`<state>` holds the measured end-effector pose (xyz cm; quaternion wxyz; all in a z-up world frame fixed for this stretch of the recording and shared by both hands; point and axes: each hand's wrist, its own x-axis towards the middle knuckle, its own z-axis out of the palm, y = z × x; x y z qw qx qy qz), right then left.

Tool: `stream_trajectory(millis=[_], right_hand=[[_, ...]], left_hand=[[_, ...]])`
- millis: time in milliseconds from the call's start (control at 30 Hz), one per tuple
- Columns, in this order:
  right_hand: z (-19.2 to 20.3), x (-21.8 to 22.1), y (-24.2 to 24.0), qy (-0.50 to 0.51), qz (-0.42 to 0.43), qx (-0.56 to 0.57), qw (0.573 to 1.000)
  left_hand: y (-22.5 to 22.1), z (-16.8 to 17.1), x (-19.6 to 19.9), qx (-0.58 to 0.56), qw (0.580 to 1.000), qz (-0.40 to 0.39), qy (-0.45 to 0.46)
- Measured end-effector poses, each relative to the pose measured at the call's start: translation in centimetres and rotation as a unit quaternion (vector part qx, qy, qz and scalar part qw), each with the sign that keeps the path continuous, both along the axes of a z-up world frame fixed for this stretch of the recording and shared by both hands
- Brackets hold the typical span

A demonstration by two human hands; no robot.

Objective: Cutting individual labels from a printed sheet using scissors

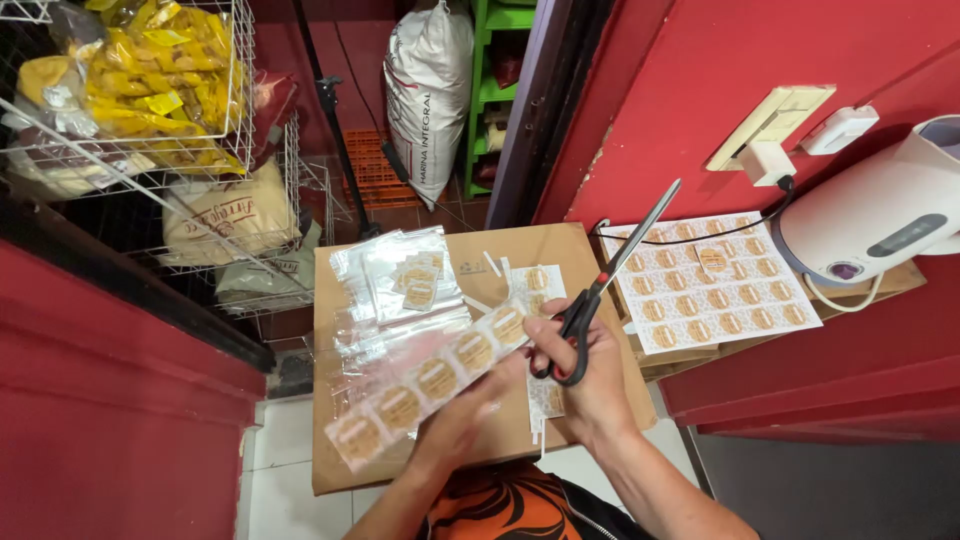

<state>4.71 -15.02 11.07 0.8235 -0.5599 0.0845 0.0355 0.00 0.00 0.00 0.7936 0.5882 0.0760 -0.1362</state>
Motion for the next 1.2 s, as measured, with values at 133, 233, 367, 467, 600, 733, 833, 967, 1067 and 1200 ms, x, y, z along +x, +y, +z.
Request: stream_trajectory(millis=[133,233,367,467,600,733,833,967,1067,1200], right_hand=[[0.2,-0.7,-0.4,-0.028,0.025,-0.027,0.999],[-0.2,-1.3,-1.8,-0.047,0.082,-0.086,0.992],[-2.8,-3.3,-3.3,0.009,0.243,-0.088,0.966],[-2.2,-4.6,-3.2,0.008,0.313,-0.083,0.946],[-1.4,-5.0,-2.8,0.0,0.332,-0.072,0.941],[-1.4,-4.9,-2.8,0.001,0.327,-0.07,0.942],[-1.5,-4.9,-2.7,-0.007,0.33,-0.063,0.942],[-1.7,-4.8,-2.8,-0.009,0.323,-0.067,0.944],[-2.0,-4.8,-3.0,-0.006,0.319,-0.061,0.946],[-1.7,-4.7,-3.0,0.0,0.308,-0.084,0.948]], left_hand=[[-0.4,9.3,1.0,-0.068,0.974,0.208,-0.063],[0.8,9.8,1.6,0.059,0.959,0.198,-0.193],[1.5,13.2,2.0,-0.031,0.97,0.242,-0.017],[1.5,14.1,1.8,-0.016,0.975,0.22,0.035],[1.3,15.1,1.7,0.024,0.977,0.178,0.117],[1.1,14.8,1.6,-0.005,0.977,0.203,0.063],[1.2,15.4,1.5,0.032,0.976,0.165,0.141],[1.1,15.3,1.6,0.034,0.977,0.156,0.14],[0.8,15.2,1.7,0.035,0.978,0.159,0.133],[0.6,15.7,1.7,0.053,0.976,0.154,0.144]])
